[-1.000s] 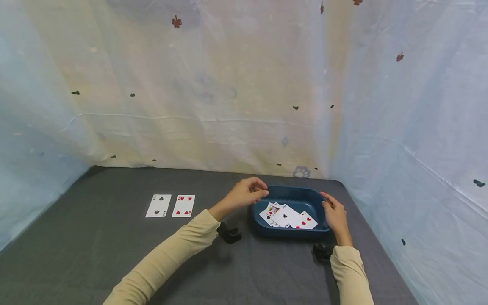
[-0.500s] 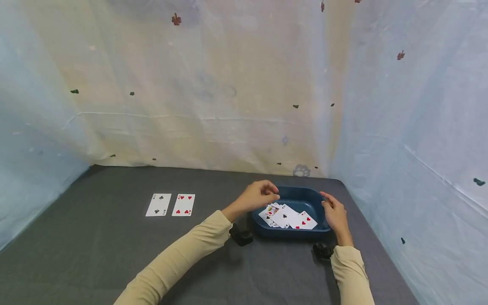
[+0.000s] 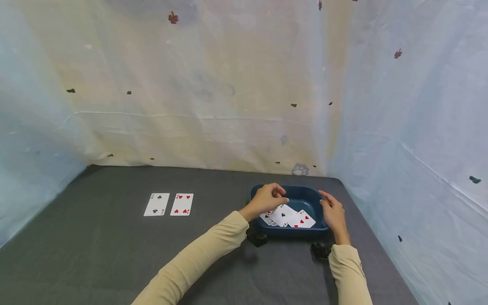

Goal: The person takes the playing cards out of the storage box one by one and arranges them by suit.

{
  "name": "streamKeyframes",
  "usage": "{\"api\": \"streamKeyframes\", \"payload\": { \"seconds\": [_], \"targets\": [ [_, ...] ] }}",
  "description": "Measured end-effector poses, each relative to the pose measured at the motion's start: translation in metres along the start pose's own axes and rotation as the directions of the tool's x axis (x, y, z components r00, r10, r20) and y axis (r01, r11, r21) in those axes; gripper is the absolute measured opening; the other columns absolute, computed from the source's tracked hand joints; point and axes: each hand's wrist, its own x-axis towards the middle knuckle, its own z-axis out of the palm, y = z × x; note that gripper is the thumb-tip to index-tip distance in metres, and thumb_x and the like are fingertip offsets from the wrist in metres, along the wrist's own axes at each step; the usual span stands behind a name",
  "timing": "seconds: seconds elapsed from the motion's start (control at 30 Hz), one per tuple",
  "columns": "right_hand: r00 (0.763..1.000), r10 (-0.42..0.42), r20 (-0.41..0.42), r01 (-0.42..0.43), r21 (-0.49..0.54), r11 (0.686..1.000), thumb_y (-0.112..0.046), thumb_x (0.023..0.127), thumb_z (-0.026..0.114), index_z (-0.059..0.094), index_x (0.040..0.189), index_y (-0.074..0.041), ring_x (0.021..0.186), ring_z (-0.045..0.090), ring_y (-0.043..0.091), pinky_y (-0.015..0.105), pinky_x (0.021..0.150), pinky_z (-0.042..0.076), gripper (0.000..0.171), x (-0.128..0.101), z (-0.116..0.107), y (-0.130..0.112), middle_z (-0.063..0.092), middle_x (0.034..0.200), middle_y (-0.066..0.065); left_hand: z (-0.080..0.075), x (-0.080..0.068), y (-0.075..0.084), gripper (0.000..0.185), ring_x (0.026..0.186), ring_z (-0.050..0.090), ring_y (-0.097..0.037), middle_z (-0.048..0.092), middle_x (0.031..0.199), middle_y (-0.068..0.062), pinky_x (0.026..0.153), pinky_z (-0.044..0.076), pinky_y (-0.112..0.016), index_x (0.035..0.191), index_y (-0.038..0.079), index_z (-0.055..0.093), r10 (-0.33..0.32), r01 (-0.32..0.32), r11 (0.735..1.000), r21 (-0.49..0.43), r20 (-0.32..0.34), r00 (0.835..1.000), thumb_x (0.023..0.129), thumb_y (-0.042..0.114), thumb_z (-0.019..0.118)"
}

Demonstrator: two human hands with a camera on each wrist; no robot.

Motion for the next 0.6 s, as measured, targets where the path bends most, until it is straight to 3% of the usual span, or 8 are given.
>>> {"api": "streamKeyframes", "payload": {
  "seconds": [0.27, 0.47, 0.5, 0.6],
  "targets": [
    [1.000, -0.008, -0.009, 0.008, -0.004, 1.000, -0.019, 0.105, 0.038, 0.046, 0.141, -0.001, 0.117, 0.049, 0.043, 0.057, 0.096, 0.035, 0.041, 0.001, 0.000, 0.001, 0.051, 0.130, 0.031, 0.011, 0.006, -0.005, 0.027, 0.072, 0.049, -0.012, 0.052, 0.080, 0.002, 0.062, 0.042, -0.026, 0.104, 0.003, 0.065, -0.018, 0.022, 0.996, 0.083, -0.049, 0.999, 0.084, 0.017, 0.077],
    [1.000, -0.008, -0.003, 0.008, 0.007, 1.000, -0.019, 0.105, 0.038, 0.045, 0.141, 0.000, 0.119, 0.047, 0.044, 0.059, 0.098, 0.034, 0.041, 0.000, 0.000, 0.000, 0.049, 0.133, 0.031, 0.014, 0.008, -0.010, 0.025, 0.078, 0.052, -0.015, 0.054, 0.081, 0.000, 0.068, 0.046, -0.030, 0.101, 0.002, 0.064, -0.039, 0.044, 0.995, 0.090, -0.061, 0.997, 0.083, 0.012, 0.077],
    [1.000, -0.005, -0.001, 0.005, 0.009, 1.000, -0.019, 0.105, 0.038, 0.045, 0.141, 0.000, 0.119, 0.047, 0.044, 0.059, 0.098, 0.033, 0.042, 0.000, 0.001, 0.000, 0.048, 0.134, 0.031, 0.017, 0.011, -0.017, 0.024, 0.078, 0.051, -0.015, 0.053, 0.081, 0.000, 0.066, 0.045, -0.030, 0.100, 0.003, 0.064, -0.022, 0.029, 0.994, 0.104, -0.075, 0.997, 0.082, 0.014, 0.077],
    [1.000, 0.006, 0.001, -0.006, 0.019, 1.000, -0.019, 0.105, 0.038, 0.045, 0.142, -0.001, 0.121, 0.046, 0.044, 0.058, 0.100, 0.033, 0.042, 0.000, 0.001, 0.000, 0.047, 0.135, 0.031, 0.020, 0.012, -0.018, 0.022, 0.082, 0.049, -0.017, 0.052, 0.080, 0.000, 0.068, 0.045, -0.032, 0.097, 0.004, 0.062, -0.055, 0.064, 0.991, 0.115, -0.081, 0.995, 0.083, 0.013, 0.077]
  ]
}}
